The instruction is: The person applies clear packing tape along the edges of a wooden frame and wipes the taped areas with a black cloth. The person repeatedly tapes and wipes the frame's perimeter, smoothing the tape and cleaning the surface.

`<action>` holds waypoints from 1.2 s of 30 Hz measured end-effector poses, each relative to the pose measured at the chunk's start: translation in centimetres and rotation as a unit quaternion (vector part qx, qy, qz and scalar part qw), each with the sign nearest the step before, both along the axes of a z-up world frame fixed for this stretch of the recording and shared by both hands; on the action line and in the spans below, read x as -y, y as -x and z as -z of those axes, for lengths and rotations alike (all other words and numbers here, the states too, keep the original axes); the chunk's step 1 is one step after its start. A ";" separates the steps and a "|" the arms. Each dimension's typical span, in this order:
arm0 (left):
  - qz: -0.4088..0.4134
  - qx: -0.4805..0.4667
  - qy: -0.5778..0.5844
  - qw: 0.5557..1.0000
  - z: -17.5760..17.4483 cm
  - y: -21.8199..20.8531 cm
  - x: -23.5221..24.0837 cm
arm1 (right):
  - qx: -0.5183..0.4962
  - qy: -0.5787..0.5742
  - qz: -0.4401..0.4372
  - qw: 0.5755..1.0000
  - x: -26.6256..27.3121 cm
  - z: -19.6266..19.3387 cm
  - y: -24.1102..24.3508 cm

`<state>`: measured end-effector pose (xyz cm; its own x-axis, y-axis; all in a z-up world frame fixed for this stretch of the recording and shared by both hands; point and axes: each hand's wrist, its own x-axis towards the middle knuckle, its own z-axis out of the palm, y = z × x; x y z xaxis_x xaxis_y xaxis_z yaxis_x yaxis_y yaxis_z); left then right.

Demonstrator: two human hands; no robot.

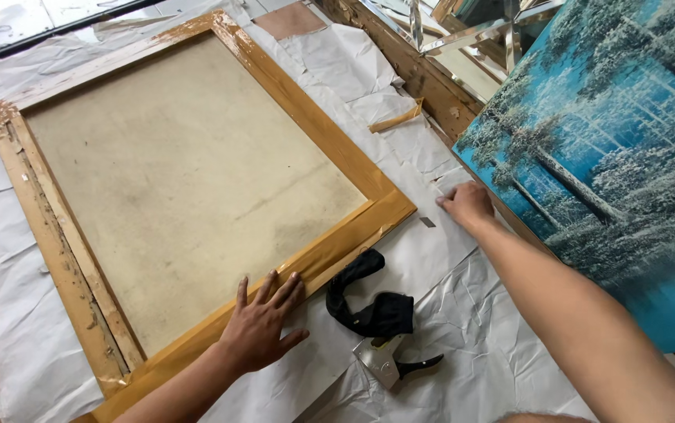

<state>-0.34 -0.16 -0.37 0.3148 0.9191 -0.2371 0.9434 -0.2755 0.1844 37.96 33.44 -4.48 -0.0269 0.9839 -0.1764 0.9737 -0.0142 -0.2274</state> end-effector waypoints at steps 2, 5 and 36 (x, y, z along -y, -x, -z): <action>0.014 -0.006 -0.075 0.997 1.1 0.3 -0.1 | 0.030 0.040 0.066 0.997 2.5 -3.8 1.1; -0.008 -0.014 0.064 0.998 -2.4 -0.4 -0.4 | 0.111 0.123 0.176 0.970 2.8 -7.8 2.3; -0.585 0.356 0.281 0.672 -17.1 22.7 21.2 | -0.012 -0.211 -0.270 0.939 8.0 -1.5 9.8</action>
